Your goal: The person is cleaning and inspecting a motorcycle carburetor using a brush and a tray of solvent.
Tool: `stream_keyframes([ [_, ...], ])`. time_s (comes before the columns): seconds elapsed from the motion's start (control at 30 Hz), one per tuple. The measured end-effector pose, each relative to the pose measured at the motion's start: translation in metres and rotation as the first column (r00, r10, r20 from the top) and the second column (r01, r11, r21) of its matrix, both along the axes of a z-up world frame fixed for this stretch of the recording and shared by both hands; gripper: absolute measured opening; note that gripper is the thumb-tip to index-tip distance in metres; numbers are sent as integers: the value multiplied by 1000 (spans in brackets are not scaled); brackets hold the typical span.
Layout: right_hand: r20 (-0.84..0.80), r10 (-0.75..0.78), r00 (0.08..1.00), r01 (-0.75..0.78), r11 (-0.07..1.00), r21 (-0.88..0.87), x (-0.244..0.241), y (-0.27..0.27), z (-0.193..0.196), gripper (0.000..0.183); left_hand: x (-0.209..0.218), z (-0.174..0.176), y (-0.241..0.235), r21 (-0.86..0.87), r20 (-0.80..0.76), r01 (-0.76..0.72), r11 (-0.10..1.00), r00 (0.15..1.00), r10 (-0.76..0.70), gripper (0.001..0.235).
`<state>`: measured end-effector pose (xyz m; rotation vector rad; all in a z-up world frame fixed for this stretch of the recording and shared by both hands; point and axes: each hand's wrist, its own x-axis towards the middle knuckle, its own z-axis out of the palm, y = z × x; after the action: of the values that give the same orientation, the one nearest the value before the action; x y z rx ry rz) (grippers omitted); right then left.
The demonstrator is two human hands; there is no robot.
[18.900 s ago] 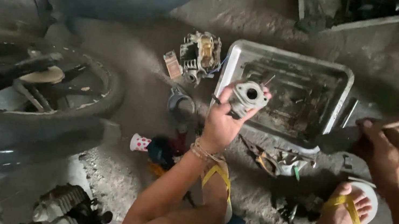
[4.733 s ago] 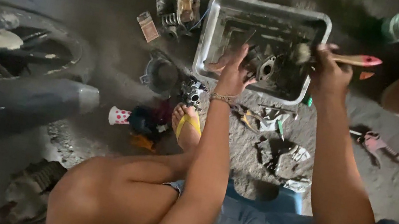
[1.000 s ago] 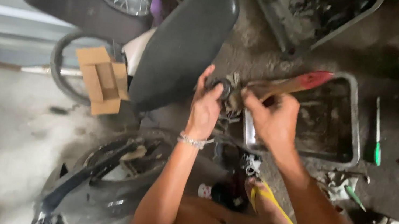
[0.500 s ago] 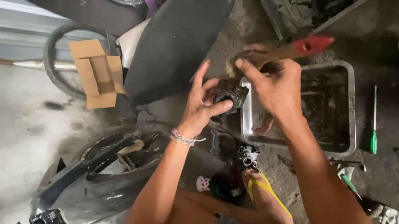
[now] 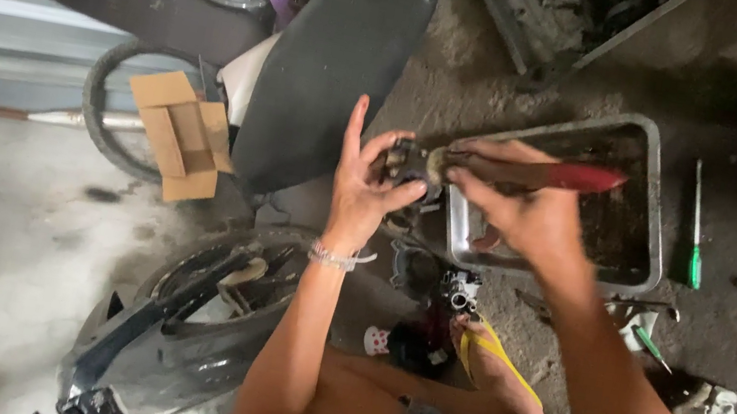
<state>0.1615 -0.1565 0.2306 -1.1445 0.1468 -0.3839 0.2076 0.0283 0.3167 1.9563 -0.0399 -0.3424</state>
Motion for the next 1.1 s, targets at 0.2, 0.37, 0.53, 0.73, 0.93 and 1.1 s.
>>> stream_keyframes([
  [0.2, -41, -75, 996, 74, 997, -11, -1, 16, 2, 31, 1, -3, 4, 1, 13, -31, 1000, 999, 31, 131],
  [0.37, -42, -164, 986, 165, 986, 21, 1, 20, 12, 31, -4, -1, -2, 55, 4, -40, 998, 999, 40, 133],
  [0.53, -41, -262, 964, 263, 965, 11, 8, 23, 11, 26, -8, 0, -7, 72, 90, -35, 997, 996, 28, 143],
  [0.73, -125, -187, 974, 193, 981, 38, -17, 46, -2, 24, -6, 2, -8, 108, 179, -66, 992, 983, 46, 143],
  [0.93, -47, -173, 984, 156, 955, -252, -10, 24, 24, 12, -9, 5, -15, 259, 327, -50, 965, 944, -38, 131],
  [1.1, -148, -72, 986, 7, 916, -401, -16, 22, 22, 25, -18, 1, -15, 318, 339, -83, 944, 940, -31, 130],
])
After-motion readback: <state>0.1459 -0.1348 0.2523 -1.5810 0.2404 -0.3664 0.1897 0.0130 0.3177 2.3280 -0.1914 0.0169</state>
